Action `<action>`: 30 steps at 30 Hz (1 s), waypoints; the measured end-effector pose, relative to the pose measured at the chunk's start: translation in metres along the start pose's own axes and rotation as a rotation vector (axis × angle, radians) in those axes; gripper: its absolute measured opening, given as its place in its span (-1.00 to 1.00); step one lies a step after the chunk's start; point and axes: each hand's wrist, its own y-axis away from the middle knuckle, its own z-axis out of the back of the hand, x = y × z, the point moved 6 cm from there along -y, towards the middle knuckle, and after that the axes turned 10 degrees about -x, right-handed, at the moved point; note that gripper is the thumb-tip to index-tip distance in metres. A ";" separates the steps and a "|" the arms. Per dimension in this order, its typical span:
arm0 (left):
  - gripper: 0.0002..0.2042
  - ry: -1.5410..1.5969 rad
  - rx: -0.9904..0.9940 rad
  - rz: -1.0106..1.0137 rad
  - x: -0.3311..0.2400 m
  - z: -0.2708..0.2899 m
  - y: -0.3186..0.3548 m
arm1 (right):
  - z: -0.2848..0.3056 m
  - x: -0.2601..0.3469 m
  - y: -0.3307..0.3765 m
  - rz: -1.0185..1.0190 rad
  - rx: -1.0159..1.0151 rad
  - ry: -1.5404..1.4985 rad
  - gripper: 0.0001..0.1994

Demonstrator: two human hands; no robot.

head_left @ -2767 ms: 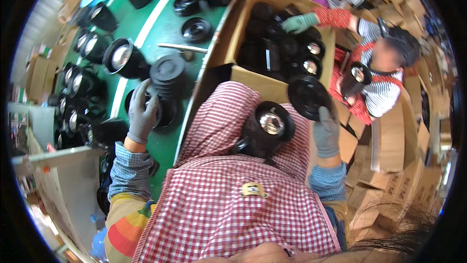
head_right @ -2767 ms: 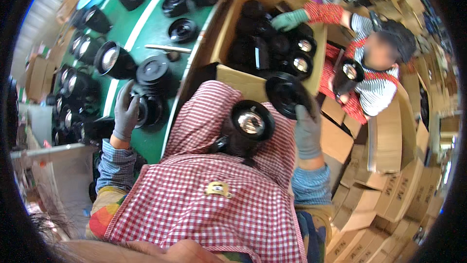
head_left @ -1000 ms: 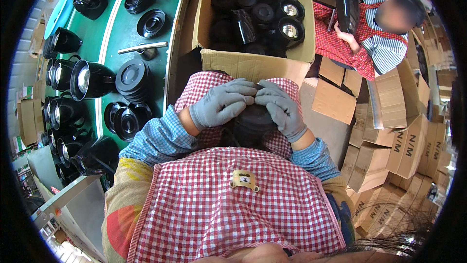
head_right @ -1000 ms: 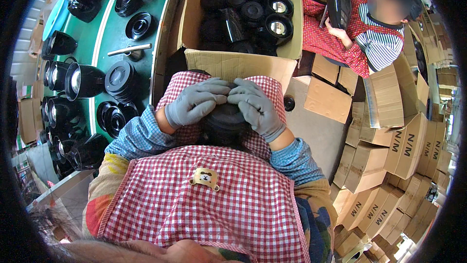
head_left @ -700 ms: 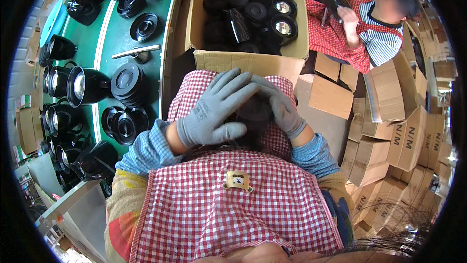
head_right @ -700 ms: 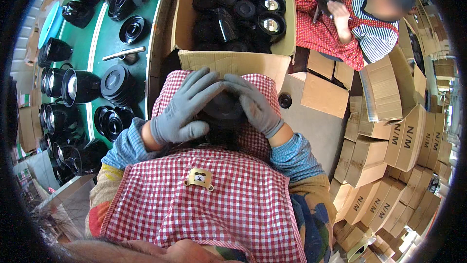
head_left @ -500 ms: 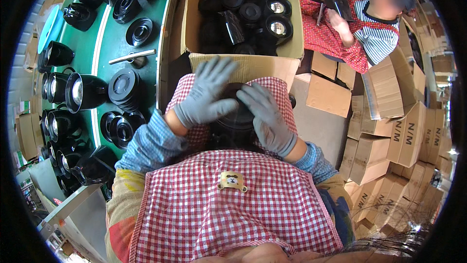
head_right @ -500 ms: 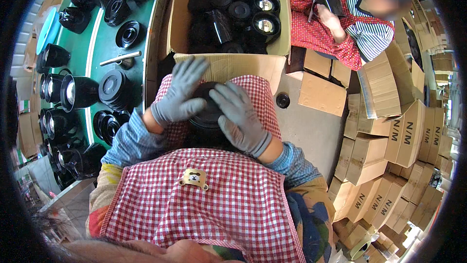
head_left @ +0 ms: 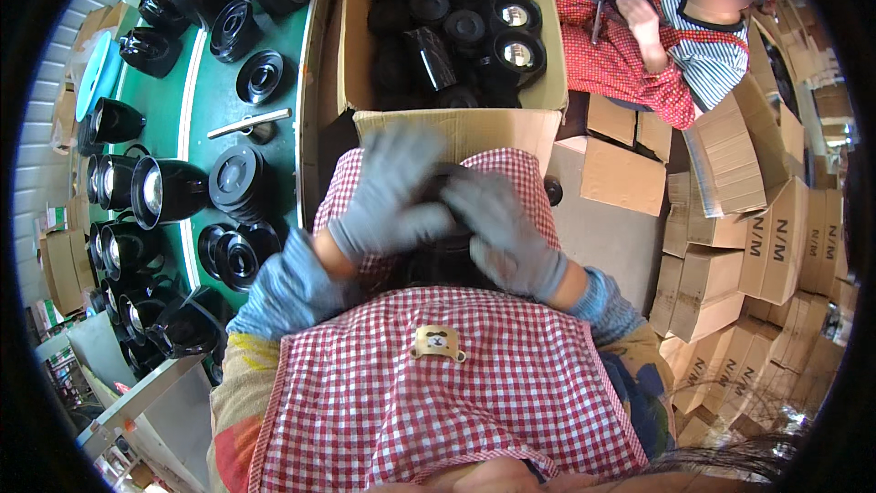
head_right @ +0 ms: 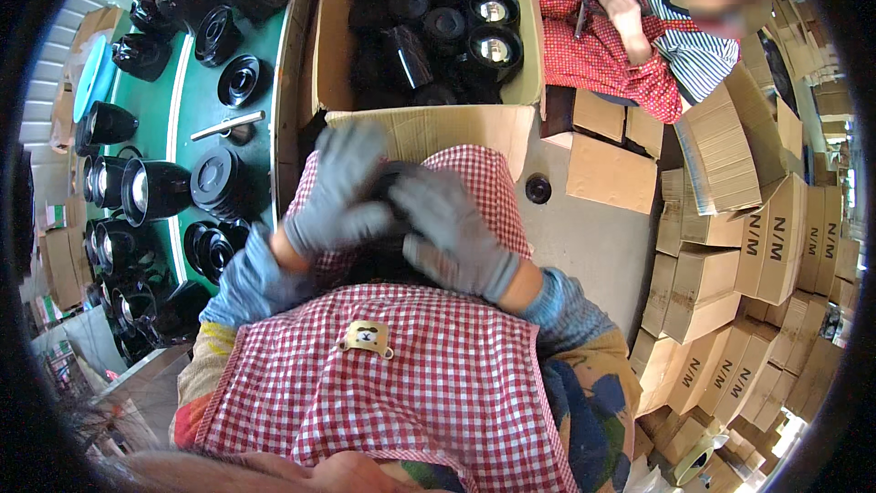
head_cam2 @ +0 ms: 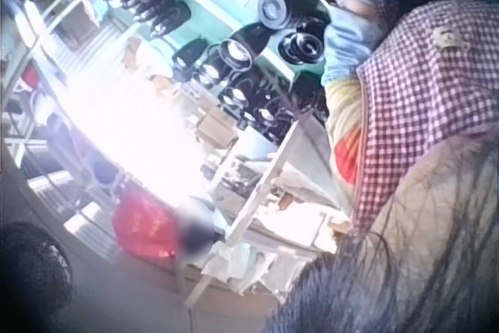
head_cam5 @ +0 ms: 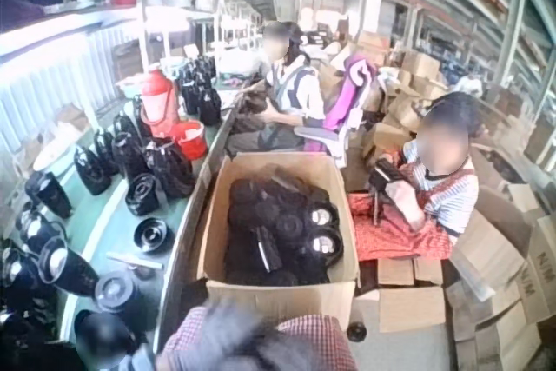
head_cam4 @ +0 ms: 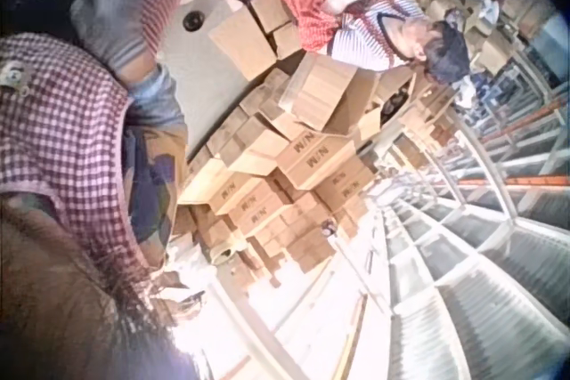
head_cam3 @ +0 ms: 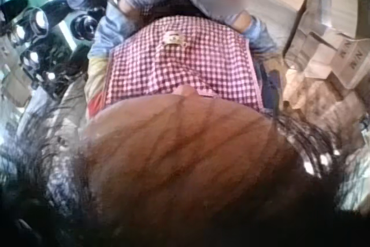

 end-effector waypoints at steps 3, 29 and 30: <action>-0.04 -0.030 -0.030 0.097 0.018 0.004 0.003 | 0.001 0.013 0.004 -0.031 0.027 -0.014 -0.29; -0.60 0.449 0.610 0.146 0.054 -0.075 -0.052 | 0.009 -0.048 -0.037 0.255 0.406 0.111 -0.03; -0.65 0.676 0.575 0.118 0.054 -0.083 -0.045 | 0.009 -0.057 -0.038 0.247 0.466 0.217 -0.04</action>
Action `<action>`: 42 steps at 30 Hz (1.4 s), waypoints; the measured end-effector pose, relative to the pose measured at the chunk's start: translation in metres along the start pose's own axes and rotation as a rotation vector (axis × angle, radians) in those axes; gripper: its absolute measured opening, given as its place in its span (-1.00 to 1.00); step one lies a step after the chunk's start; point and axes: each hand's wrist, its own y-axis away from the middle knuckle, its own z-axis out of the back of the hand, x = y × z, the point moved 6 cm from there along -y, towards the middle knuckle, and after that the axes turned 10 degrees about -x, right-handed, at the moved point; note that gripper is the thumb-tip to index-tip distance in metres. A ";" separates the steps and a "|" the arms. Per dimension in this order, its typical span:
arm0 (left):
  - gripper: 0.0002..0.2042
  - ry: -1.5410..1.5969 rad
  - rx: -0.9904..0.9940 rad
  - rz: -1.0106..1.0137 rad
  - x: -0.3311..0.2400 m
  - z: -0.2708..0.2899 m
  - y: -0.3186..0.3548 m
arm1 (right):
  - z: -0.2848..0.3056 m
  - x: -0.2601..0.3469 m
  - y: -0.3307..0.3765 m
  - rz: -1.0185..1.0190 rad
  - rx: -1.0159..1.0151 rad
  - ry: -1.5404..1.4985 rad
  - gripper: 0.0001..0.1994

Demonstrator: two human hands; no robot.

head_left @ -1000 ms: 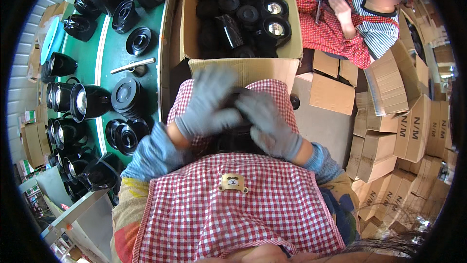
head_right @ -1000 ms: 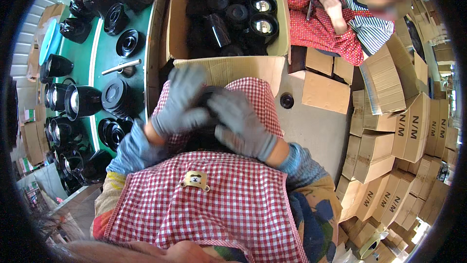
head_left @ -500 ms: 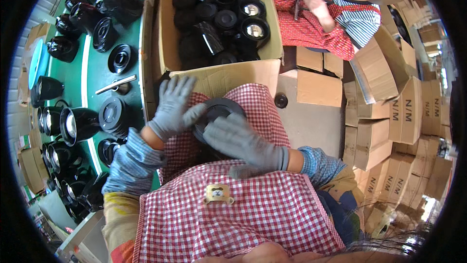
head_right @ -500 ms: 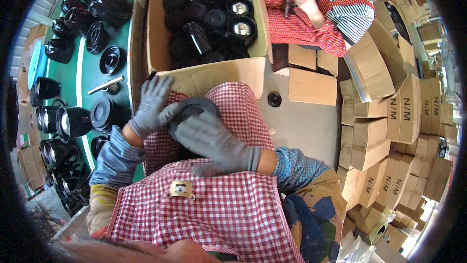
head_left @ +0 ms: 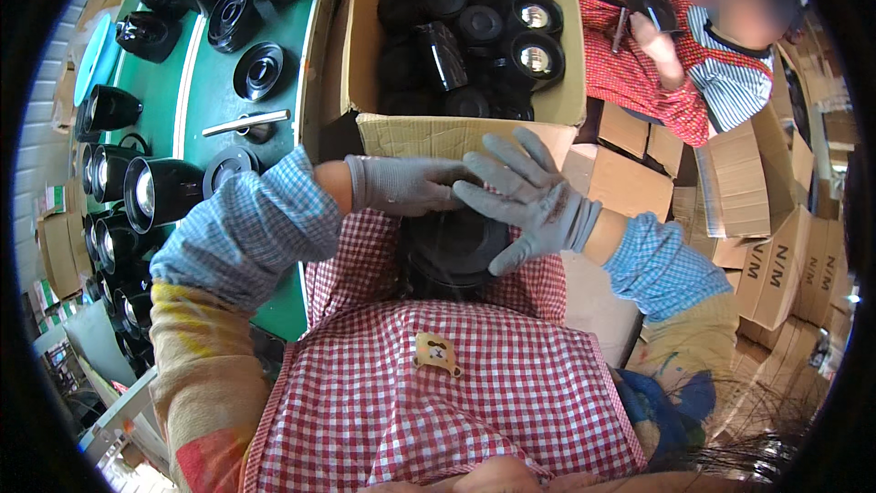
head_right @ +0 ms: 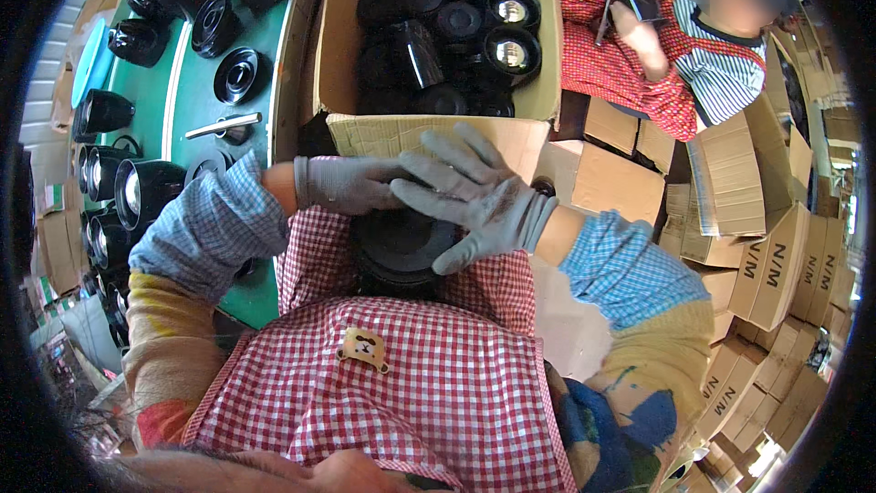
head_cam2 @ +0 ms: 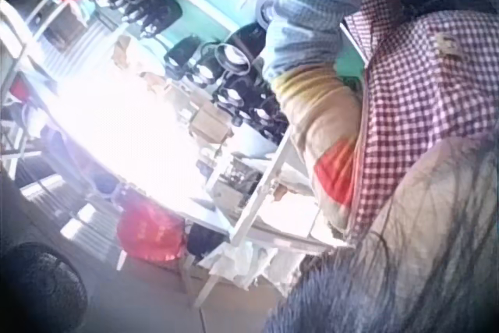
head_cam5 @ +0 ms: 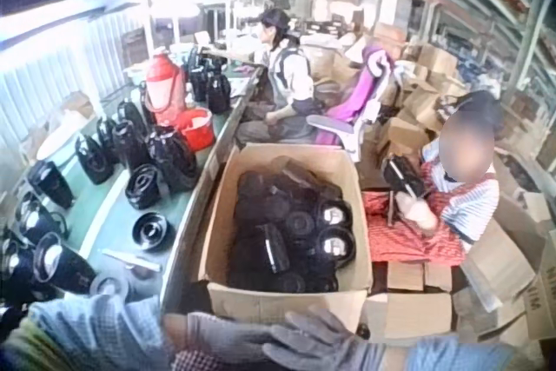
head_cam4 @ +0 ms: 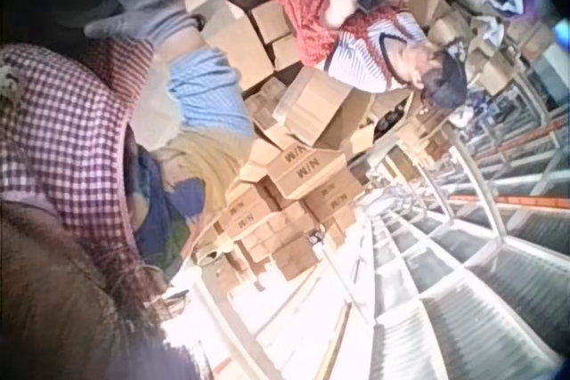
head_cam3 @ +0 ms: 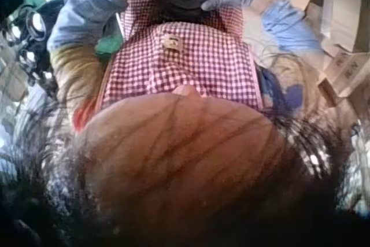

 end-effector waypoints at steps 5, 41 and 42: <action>-0.70 -0.565 0.209 0.143 -0.048 -0.019 -0.054 | -0.034 0.083 -0.062 0.195 -0.199 0.001 -0.34; -0.69 0.377 0.068 0.365 -0.026 -0.028 -0.010 | -0.033 0.035 -0.024 0.355 -0.112 -0.187 -0.26; -0.68 0.073 0.138 0.282 -0.038 -0.024 -0.028 | -0.029 0.052 -0.029 0.359 -0.193 -0.161 -0.27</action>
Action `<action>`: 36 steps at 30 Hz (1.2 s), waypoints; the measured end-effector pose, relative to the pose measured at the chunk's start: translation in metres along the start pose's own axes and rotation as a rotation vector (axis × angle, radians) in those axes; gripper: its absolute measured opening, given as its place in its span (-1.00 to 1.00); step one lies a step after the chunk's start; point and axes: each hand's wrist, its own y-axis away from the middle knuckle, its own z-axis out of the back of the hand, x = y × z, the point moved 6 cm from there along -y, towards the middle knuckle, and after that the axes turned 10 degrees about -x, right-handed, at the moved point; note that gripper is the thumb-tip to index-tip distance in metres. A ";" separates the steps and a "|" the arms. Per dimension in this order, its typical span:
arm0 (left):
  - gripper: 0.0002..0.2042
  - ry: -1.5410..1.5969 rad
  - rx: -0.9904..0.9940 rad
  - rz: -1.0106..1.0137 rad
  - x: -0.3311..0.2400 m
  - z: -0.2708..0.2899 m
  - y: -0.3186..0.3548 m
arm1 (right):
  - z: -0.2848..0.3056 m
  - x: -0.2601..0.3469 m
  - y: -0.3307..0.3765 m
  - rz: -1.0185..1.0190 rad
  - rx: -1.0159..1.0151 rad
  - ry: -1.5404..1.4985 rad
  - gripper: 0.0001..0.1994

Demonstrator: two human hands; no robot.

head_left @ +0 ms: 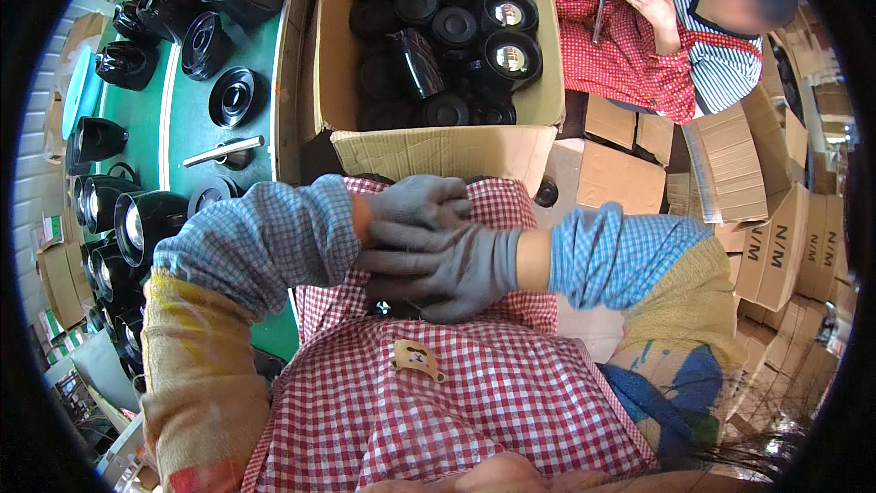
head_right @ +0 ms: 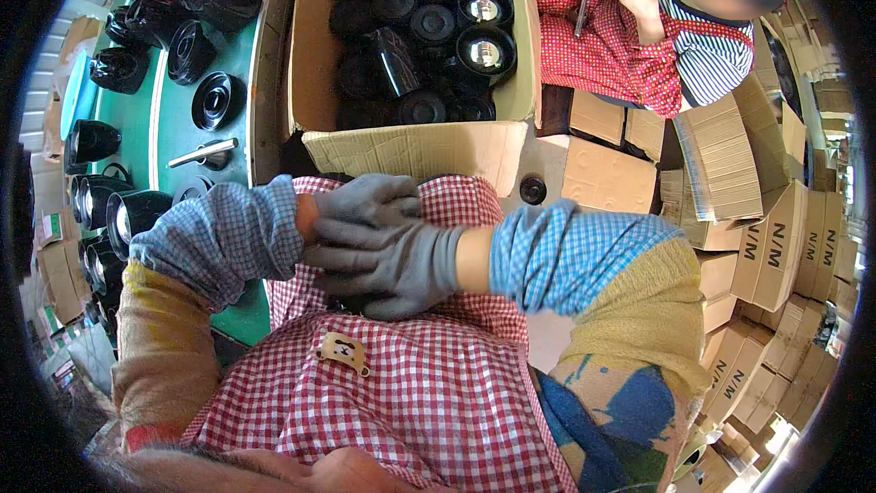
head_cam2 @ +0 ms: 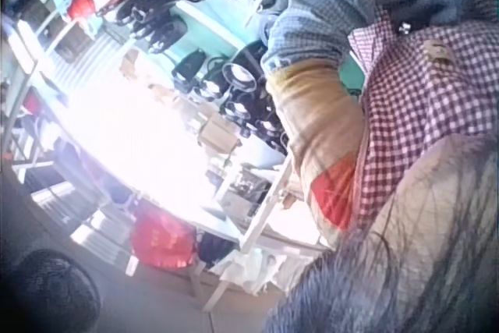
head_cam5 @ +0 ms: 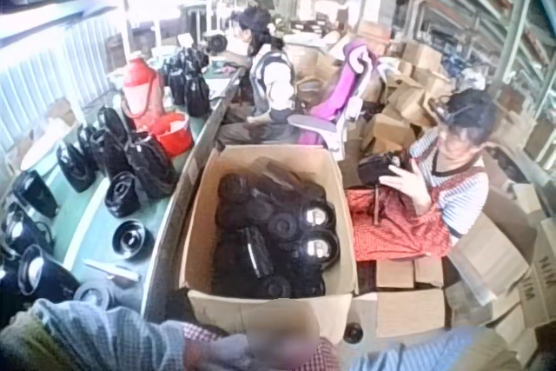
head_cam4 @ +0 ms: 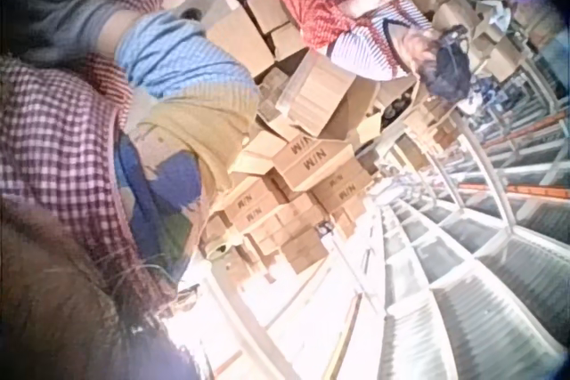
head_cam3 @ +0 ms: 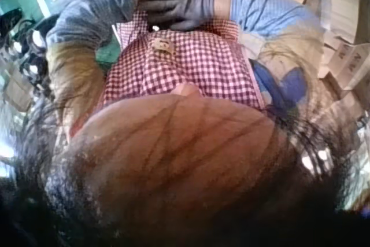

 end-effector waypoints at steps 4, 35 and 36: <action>-0.58 -0.501 0.057 -0.271 -0.014 -0.023 -0.030 | -0.008 0.025 -0.021 -0.208 -0.017 0.154 -0.47; -0.60 0.340 -0.012 0.153 0.018 -0.007 0.009 | 0.004 -0.012 0.012 -0.015 0.214 -0.100 -0.21; -0.60 0.050 0.010 0.070 0.010 -0.006 0.000 | -0.005 -0.005 0.013 -0.035 0.147 -0.067 -0.23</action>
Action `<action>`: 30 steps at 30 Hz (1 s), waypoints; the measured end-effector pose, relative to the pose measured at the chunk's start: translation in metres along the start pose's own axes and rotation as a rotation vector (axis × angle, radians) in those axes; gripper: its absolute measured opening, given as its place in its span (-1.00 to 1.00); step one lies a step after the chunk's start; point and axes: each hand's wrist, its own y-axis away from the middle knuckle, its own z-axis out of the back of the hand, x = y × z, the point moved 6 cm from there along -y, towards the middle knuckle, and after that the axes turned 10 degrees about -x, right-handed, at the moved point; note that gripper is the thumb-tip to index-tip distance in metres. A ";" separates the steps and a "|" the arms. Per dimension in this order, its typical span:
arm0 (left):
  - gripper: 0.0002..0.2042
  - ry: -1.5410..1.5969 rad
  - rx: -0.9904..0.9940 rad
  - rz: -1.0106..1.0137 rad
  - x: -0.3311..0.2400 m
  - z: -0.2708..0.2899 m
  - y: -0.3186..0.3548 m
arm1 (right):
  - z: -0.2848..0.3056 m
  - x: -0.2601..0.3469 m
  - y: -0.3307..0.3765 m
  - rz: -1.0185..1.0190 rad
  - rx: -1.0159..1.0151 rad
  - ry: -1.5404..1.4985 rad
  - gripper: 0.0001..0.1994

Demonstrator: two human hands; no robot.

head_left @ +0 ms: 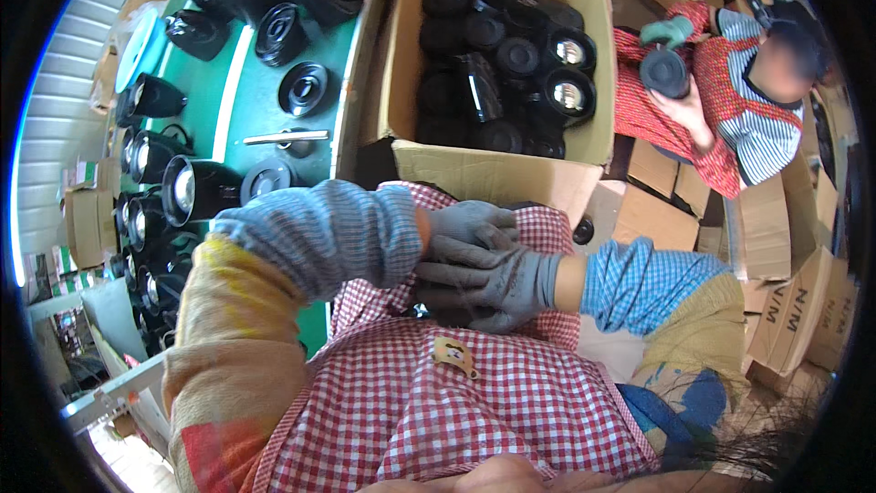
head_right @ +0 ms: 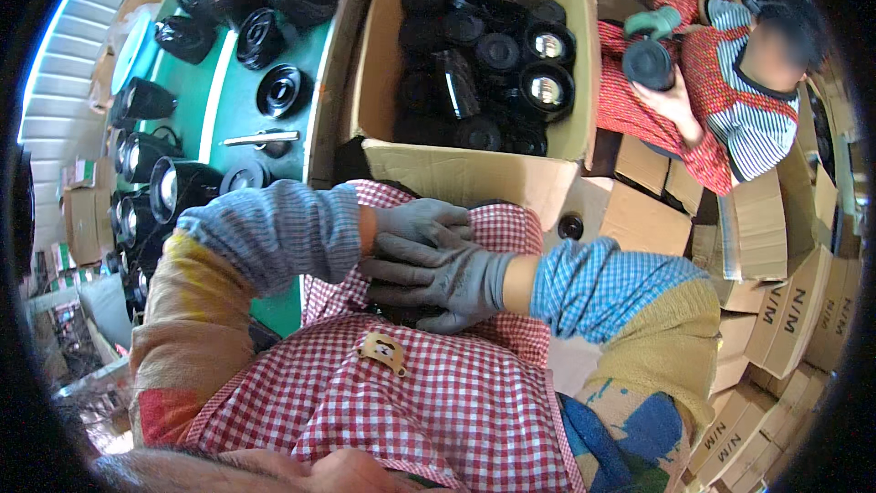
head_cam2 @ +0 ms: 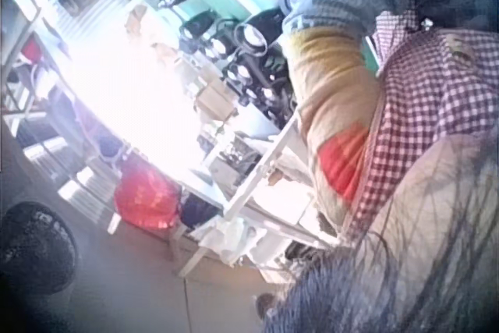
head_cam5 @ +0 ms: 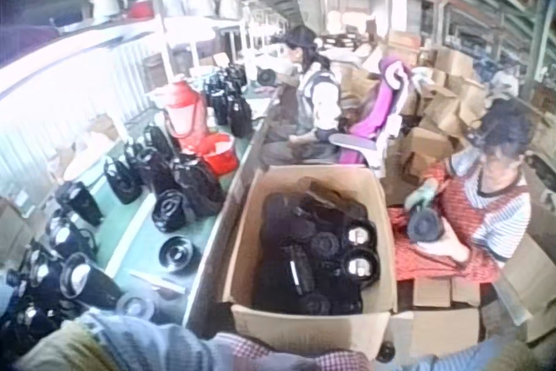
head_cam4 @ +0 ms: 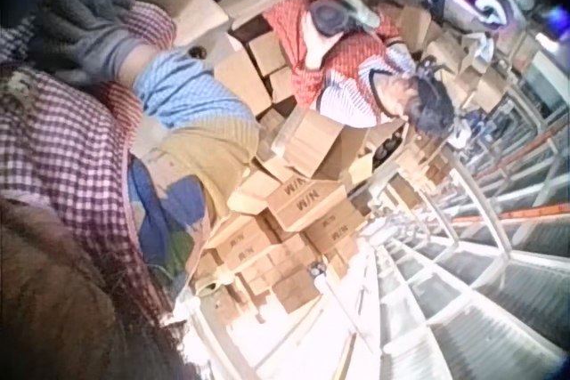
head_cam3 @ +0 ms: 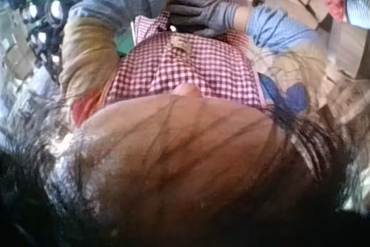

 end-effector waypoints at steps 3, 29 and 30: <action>-0.58 -0.319 0.070 -0.147 -0.001 -0.001 -0.015 | -0.003 0.012 -0.011 -0.098 -0.030 0.083 -0.28; -0.61 0.811 -0.866 -0.143 0.056 0.001 0.228 | 0.009 0.056 0.048 -0.908 -0.929 -0.921 -0.29; -0.63 0.767 -0.867 -0.060 0.064 0.000 0.234 | 0.022 0.060 0.051 -0.916 -0.949 -0.876 -0.35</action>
